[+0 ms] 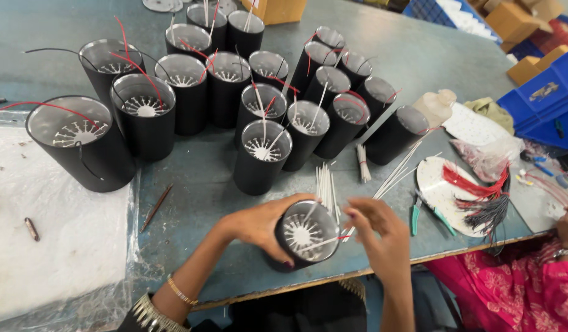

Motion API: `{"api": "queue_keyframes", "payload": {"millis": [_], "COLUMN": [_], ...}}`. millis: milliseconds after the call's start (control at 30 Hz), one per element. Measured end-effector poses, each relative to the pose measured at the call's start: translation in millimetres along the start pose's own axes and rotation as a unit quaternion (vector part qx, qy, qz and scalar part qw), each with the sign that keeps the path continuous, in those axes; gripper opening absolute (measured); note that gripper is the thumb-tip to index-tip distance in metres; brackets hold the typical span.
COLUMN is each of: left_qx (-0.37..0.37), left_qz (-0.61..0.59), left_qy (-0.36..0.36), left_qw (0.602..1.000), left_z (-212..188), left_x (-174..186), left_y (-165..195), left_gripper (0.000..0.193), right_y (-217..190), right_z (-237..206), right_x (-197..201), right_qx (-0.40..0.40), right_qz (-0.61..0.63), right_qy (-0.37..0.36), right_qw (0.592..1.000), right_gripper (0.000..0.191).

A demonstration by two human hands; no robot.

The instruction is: The person gathers white plastic tubes, cuts them to length with pliers, and inserts them into black cylindrical casings that contain internal wiring. The person repeats this process for multiple casings on the table.

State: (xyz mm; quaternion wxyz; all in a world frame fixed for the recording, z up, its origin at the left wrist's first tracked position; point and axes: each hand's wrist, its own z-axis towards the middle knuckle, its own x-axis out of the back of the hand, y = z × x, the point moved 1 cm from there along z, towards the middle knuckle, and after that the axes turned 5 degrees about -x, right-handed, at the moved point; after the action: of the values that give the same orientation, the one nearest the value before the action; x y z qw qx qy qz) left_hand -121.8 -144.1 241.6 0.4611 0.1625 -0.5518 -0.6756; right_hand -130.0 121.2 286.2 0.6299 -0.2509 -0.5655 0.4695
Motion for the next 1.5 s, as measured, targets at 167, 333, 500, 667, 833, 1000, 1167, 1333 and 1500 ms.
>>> {"api": "queue_keyframes", "payload": {"millis": [167, 333, 500, 667, 833, 1000, 1167, 1333, 1500], "left_qx": [-0.006, 0.020, 0.013, -0.028, -0.035, -0.073, -0.085, 0.114, 0.180], "left_qz": [-0.071, 0.030, 0.163, 0.224, 0.240, 0.289, 0.517, 0.508, 0.505], "left_qy": [0.113, 0.344, 0.494, 0.540, 0.556, 0.526, 0.652, 0.669, 0.603], "left_qw": [0.991, 0.938, 0.854, 0.811, 0.795, 0.797, 0.548, 0.530, 0.591], "left_z": [-30, -62, -55, -37, -28, -37, -65, -130, -164], "left_x": [4, 25, 39, 43, 55, 62, 57, 79, 100], "left_y": [24, 36, 16, -17, -42, -38, -12, 2, -13], "left_gripper": [0.119, 0.122, 0.114, 0.112, 0.110, 0.098, 0.064, 0.077, 0.053], "right_y": [168, 304, 325, 305, 315, 343, 368, 358, 348], "right_z": [-55, -108, -108, -104, -118, -147, -189, -212, -197], "right_x": [49, -8, -103, -170, -148, -163, -135, -106, -111], "right_qx": [-0.235, -0.303, -0.062, -0.098, -0.138, -0.190, -0.226, -0.222, -0.168], "right_qz": [0.125, -0.016, 0.018, 0.020, 0.016, 0.007, 0.004, 0.006, 0.016], "right_qy": [-0.326, -0.377, -0.123, -0.180, -0.219, -0.229, -0.218, -0.195, -0.174], "right_qw": [0.907, 0.875, 0.990, 0.979, 0.966, 0.955, 0.949, 0.955, 0.970], "right_gripper": [0.024, 0.038, 0.059, 0.057, 0.055, 0.054, 0.052, 0.052, 0.051]}}
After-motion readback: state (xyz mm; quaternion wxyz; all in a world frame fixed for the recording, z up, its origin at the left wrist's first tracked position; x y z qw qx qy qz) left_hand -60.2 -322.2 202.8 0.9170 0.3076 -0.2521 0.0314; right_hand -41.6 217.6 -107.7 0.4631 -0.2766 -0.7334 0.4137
